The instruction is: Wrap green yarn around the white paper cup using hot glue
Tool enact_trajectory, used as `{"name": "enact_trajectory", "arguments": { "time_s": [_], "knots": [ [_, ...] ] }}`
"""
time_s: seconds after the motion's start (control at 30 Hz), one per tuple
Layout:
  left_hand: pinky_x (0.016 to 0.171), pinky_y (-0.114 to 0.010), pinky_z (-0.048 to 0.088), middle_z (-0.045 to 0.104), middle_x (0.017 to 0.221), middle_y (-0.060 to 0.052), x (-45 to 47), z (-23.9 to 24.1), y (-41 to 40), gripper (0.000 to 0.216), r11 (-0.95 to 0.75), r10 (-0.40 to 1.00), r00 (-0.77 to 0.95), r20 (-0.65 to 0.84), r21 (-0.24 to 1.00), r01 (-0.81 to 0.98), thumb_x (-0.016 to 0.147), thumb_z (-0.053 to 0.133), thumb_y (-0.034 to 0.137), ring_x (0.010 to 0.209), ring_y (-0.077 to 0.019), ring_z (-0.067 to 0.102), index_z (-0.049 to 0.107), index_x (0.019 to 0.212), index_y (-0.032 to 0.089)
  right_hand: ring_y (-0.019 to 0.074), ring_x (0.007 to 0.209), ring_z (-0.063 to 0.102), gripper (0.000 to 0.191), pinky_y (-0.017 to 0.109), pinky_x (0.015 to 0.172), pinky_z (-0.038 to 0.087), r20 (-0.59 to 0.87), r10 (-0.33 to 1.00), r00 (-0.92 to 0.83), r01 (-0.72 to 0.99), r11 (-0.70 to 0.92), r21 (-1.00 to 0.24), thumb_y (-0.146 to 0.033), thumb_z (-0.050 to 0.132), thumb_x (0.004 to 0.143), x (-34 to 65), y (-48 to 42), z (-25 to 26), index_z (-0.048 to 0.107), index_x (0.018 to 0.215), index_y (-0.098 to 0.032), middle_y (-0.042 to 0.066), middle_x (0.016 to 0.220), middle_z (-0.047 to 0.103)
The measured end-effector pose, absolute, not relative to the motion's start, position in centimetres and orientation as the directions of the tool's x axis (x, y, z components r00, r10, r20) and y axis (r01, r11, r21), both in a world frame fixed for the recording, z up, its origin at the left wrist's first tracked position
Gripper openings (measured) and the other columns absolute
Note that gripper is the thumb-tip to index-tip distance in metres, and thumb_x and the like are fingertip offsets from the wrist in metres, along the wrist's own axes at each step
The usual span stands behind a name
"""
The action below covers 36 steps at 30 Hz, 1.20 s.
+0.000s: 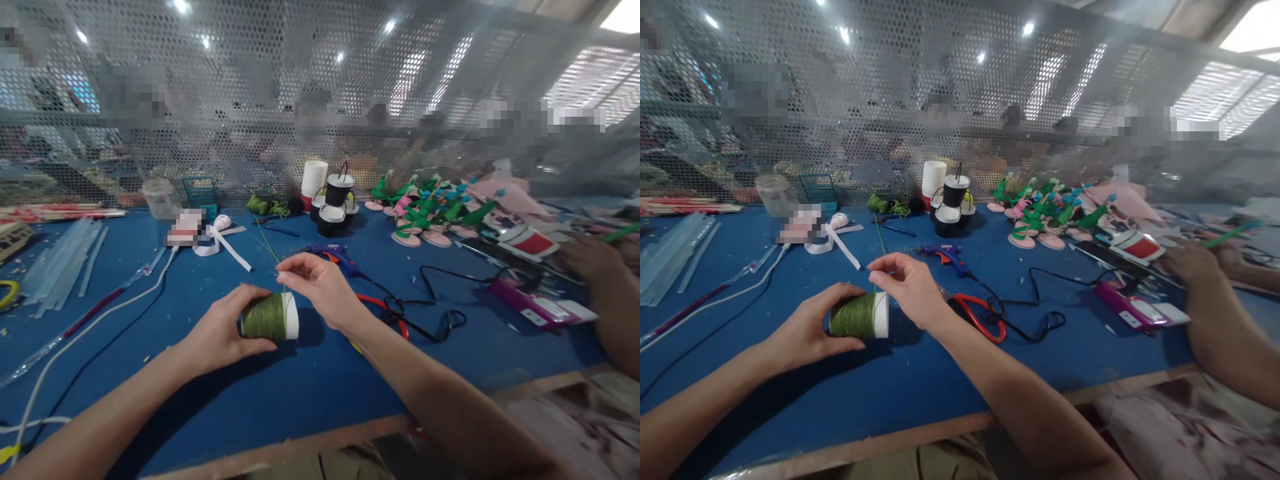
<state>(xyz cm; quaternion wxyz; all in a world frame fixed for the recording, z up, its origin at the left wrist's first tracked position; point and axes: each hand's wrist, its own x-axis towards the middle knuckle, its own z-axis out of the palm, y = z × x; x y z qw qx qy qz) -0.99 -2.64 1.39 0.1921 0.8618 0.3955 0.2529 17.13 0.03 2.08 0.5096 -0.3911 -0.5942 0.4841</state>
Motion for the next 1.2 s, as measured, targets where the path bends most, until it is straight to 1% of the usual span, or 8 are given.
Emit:
{"name": "enact_trajectory", "arguments": {
  "time_s": [0.17,0.27,0.37,0.53,0.77,0.97,1.2],
  "knots": [
    [0.073,-0.033,0.047,0.057,0.097,-0.007,-0.8,1.6,-2.8,0.048,-0.618,0.772,0.573,0.274,0.533,0.578,0.068,0.068,0.036,0.087,-0.0221,0.057,0.045,0.105,0.018,0.0123,0.072,0.058,0.011,0.028,0.071,0.045,0.291,0.939,-0.183,-0.064,0.284,-0.957,-0.026,0.065,0.067,17.0,-0.2,2.0,0.062,0.076,-0.019,-0.001,0.074,0.062],
    [0.072,-0.033,0.047,0.057,0.096,-0.006,-0.8,1.6,-2.9,0.047,-0.61,0.776,0.577,0.256,0.537,0.583,0.068,0.068,0.036,0.085,-0.0218,0.058,0.045,0.105,0.017,0.0127,0.072,0.058,0.011,0.029,0.071,0.045,0.298,0.935,-0.189,-0.061,0.292,-0.954,-0.026,0.065,0.068,17.0,-0.2,1.9,0.063,0.077,-0.02,-0.001,0.075,0.062],
    [0.073,-0.033,0.047,0.056,0.098,-0.007,-0.8,1.5,-2.9,0.048,-0.618,0.772,0.572,0.275,0.533,0.578,0.068,0.069,0.036,0.087,-0.022,0.057,0.045,0.105,0.018,0.0126,0.07,0.058,0.011,0.028,0.069,0.045,0.273,0.946,-0.172,-0.051,0.269,-0.962,-0.025,0.065,0.067,17.0,0.0,1.8,0.062,0.076,-0.019,-0.001,0.073,0.062],
    [0.079,-0.034,0.046,0.055,0.105,-0.008,-1.0,1.2,-2.9,0.05,-0.685,0.722,0.583,0.374,0.507,0.524,0.07,0.068,0.036,0.094,-0.0224,0.056,0.042,0.109,0.019,0.0113,0.066,0.055,0.012,0.026,0.065,0.043,0.213,0.964,-0.16,-0.041,0.209,-0.977,-0.024,0.066,0.064,17.0,0.1,1.6,0.063,0.074,-0.018,-0.001,0.071,0.062],
    [0.085,-0.037,0.047,0.051,0.111,-0.01,-1.3,0.9,-3.0,0.051,-0.727,0.686,0.595,0.418,0.43,0.536,0.073,0.066,0.035,0.103,-0.0239,0.053,0.04,0.114,0.02,0.0109,0.064,0.053,0.011,0.026,0.064,0.04,0.147,0.974,-0.174,-0.05,0.14,-0.989,-0.023,0.067,0.062,16.9,0.1,1.4,0.063,0.072,-0.019,-0.002,0.069,0.06],
    [0.086,-0.039,0.047,0.05,0.113,-0.011,-1.5,0.3,-3.0,0.05,-0.749,0.662,0.592,0.46,0.402,0.526,0.075,0.064,0.035,0.105,-0.0245,0.052,0.038,0.116,0.021,0.0117,0.065,0.053,0.012,0.028,0.065,0.039,0.11,0.977,-0.184,-0.055,0.102,-0.993,-0.024,0.066,0.062,16.7,0.1,1.4,0.064,0.072,-0.018,-0.001,0.07,0.06],
    [0.088,-0.042,0.047,0.049,0.115,-0.013,-1.6,0.3,-3.0,0.047,-0.807,0.588,0.64,0.495,0.306,0.505,0.079,0.06,0.03,0.107,-0.0248,0.05,0.036,0.118,0.021,0.0116,0.065,0.051,0.015,0.028,0.064,0.038,0.067,0.981,-0.18,-0.023,0.064,-0.998,-0.026,0.068,0.06,16.7,0.3,1.4,0.064,0.072,-0.018,-0.001,0.069,0.059]
  ]
}}
